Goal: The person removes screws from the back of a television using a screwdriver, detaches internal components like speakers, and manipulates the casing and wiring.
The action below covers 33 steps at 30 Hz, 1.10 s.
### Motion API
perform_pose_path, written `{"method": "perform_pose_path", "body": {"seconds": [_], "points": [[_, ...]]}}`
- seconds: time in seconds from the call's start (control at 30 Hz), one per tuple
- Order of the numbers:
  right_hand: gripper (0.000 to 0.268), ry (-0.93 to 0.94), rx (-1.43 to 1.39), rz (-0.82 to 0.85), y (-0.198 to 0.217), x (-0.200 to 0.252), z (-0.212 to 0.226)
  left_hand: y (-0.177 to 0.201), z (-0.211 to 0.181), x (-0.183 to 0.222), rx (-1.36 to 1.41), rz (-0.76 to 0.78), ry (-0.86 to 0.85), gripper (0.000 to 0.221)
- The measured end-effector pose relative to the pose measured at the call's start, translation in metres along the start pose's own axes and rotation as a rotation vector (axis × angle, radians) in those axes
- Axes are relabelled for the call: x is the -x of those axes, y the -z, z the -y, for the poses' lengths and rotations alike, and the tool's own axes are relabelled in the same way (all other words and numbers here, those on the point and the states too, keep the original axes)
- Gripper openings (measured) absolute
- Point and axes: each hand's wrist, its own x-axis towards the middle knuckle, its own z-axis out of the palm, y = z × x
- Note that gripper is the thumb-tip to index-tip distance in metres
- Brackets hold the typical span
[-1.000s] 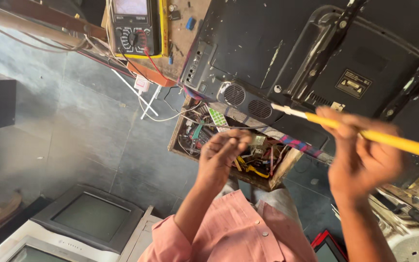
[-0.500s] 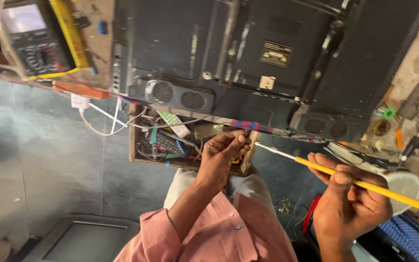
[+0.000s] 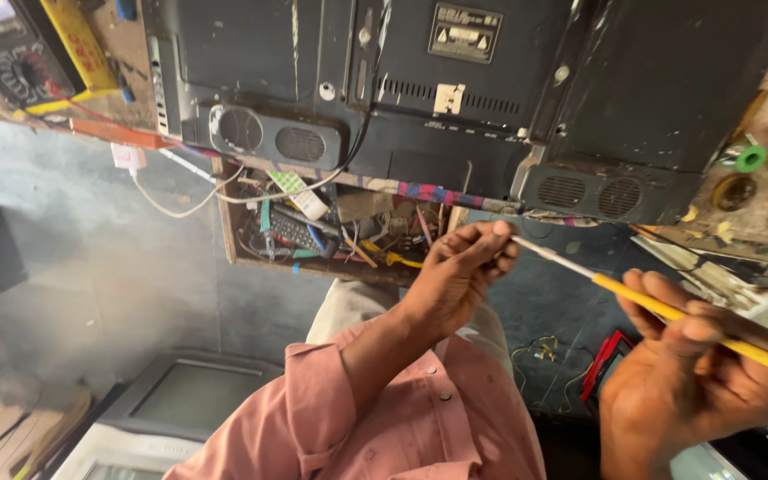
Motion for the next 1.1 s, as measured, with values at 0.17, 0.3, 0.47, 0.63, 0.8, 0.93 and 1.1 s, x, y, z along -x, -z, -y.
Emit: {"method": "perform_pose_path", "body": {"seconds": [0.17,0.3,0.47,0.63,0.8,0.93,1.1], "points": [[0.022,0.023,0.026,-0.01,0.023,-0.004,-0.014,-0.016,0.017,-0.008,0.092,0.014,0.036,0.019],[0.024,0.017,-0.003,-0.047,0.029,-0.01,-0.019,-0.028,0.03,-0.018,0.084,-0.027,0.023,0.015],[0.026,0.047,0.018,-0.119,0.039,-0.021,-0.019,-0.042,0.046,-0.036,0.046,-0.075,0.063,0.014],[0.03,0.116,0.122,-0.141,0.047,-0.038,-0.017,-0.062,0.056,-0.05,0.018,-0.047,0.136,0.024],[0.037,0.208,0.268,-0.177,0.059,-0.054,-0.021,-0.088,0.052,-0.061,-0.417,-0.212,0.203,0.04],[0.039,0.31,0.358,-0.176,0.074,-0.069,-0.03,-0.096,0.035,-0.073,-1.703,-0.103,-0.454,0.019],[0.035,0.283,0.334,-0.129,0.082,-0.076,-0.056,-0.088,0.031,-0.087,-1.855,0.044,-0.827,0.023]]}}
